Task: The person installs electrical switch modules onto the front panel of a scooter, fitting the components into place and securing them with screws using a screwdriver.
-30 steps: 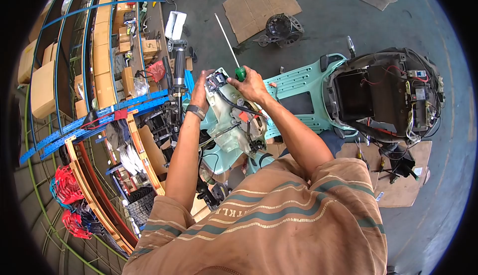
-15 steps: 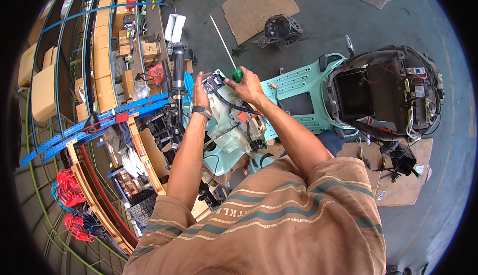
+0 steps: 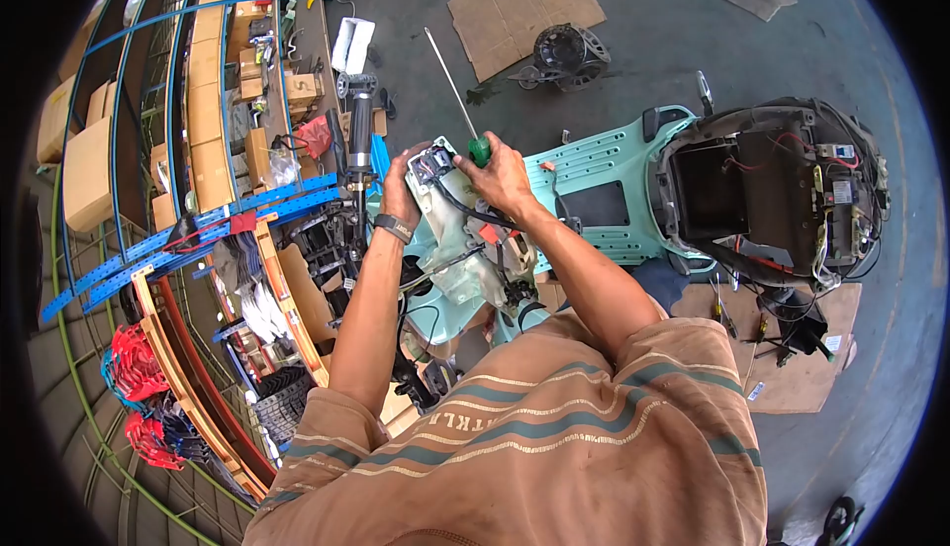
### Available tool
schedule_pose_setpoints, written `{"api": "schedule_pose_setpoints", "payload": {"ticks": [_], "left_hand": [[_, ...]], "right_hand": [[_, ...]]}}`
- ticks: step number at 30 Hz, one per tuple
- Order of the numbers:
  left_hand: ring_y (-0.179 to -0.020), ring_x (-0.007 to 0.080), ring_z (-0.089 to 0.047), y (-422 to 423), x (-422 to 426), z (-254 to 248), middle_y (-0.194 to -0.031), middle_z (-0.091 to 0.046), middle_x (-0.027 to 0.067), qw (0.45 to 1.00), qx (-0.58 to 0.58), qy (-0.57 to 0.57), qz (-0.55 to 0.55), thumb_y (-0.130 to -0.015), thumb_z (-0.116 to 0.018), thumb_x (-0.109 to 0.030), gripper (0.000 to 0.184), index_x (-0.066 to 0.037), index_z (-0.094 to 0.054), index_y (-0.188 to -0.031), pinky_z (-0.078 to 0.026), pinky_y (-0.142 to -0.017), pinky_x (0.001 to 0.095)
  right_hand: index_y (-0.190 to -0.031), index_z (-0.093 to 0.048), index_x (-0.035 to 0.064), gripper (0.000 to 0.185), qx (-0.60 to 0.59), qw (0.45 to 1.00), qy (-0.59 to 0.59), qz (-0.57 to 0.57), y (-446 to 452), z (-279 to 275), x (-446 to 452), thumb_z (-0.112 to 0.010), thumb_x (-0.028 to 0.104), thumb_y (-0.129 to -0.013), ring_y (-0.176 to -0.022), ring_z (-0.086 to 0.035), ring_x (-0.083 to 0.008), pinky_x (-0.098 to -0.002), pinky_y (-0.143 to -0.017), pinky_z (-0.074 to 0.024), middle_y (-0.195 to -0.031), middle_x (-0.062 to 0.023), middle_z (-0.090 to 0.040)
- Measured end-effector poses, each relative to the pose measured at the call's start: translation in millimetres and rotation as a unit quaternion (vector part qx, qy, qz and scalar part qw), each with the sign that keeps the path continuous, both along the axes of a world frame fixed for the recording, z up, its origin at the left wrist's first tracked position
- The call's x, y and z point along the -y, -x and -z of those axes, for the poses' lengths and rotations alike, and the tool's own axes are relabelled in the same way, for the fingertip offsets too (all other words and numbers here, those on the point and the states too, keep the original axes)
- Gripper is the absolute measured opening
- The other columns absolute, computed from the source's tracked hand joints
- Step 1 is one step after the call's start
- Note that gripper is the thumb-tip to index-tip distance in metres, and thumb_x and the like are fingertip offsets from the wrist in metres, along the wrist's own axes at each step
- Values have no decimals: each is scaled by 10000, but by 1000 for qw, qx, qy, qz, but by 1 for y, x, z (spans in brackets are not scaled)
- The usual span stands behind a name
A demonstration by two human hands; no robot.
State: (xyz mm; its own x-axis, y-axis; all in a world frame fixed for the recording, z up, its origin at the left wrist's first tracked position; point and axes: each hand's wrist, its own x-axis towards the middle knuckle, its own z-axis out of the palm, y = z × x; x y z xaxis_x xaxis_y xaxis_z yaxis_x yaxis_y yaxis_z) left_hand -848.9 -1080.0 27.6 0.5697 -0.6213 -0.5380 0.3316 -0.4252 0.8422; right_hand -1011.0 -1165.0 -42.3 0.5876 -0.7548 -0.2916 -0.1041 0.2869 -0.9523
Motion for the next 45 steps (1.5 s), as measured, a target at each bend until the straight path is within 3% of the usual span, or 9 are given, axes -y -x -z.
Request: {"api": "schedule_pose_setpoints", "payload": {"ticks": [6,11,17,19,21,23,25,36,45], "left_hand": [[-917,186,-644,12,6,-5,-1004,-656,72,996,54,-13,-64,-976,-444,-287,306,-67,-614,-1105,-518,-849,332],[-906,181,-645,7,3,2,-1001,-656,71,993,101,20,-52,-955,-461,-252,287,-60,-614,-1103,-521,-834,321],[-928,188,-651,4,5,-5,-1043,-662,82,999,36,12,-39,-911,-473,-169,313,-47,-608,-1166,-527,-851,330],[-951,198,-656,1,8,-12,-1070,-664,90,999,-37,-3,-10,-888,-465,-130,351,-37,-595,-1201,-530,-877,344],[-981,203,-654,-1,8,-14,-1097,-661,94,999,-38,-7,-3,-885,-455,-115,373,-30,-582,-1226,-525,-902,347],[-987,226,-664,-2,7,-14,-1108,-664,113,999,-39,0,11,-899,-469,-120,388,-25,-561,-1264,-537,-896,361],[-1000,227,-660,-1,7,-15,-1123,-661,116,999,-50,-2,9,-909,-463,-121,391,-23,-557,-1275,-533,-904,361],[-1030,228,-649,4,8,-22,-1144,-658,127,1000,-10,-11,4,-908,-483,-121,401,4,-561,-1280,-515,-933,352],[-1018,214,-648,0,1,-14,-1135,-662,123,999,43,-9,10,-887,-488,-124,401,14,-590,-1249,-510,-914,334]], "right_hand": [[-954,-548,-22,454,20,999,-18,-32,-2,-8,7,-759,359,-824,-692,-651,-372,-437,-663,-496,-729,-205,-643],[-922,-532,-13,428,39,999,-8,-14,-5,-8,5,-757,340,-829,-658,-649,-351,-431,-640,-491,-713,-200,-635],[-964,-546,-24,443,38,999,-4,-35,-1,-9,8,-760,339,-829,-663,-667,-345,-421,-640,-506,-722,-203,-647],[-973,-549,-26,452,33,999,-3,-42,1,-10,7,-761,345,-828,-666,-671,-347,-420,-638,-511,-722,-203,-651],[-919,-571,31,449,20,999,-15,-43,2,-9,4,-744,436,-829,-735,-640,-326,-471,-812,-445,-719,-140,-641],[-930,-581,51,449,19,999,-16,-47,1,-7,2,-742,457,-824,-742,-637,-326,-482,-852,-421,-737,-128,-647],[-966,-549,-27,479,20,999,28,-19,4,-10,3,-756,383,-830,-667,-676,-338,-420,-633,-510,-721,-196,-656],[-913,-534,-4,441,28,999,38,-16,3,-11,4,-761,365,-831,-635,-654,-332,-419,-618,-496,-684,-178,-632],[-986,-544,-21,464,20,998,33,-51,5,-16,7,-753,363,-834,-706,-682,-363,-434,-650,-508,-727,-203,-658]]}}
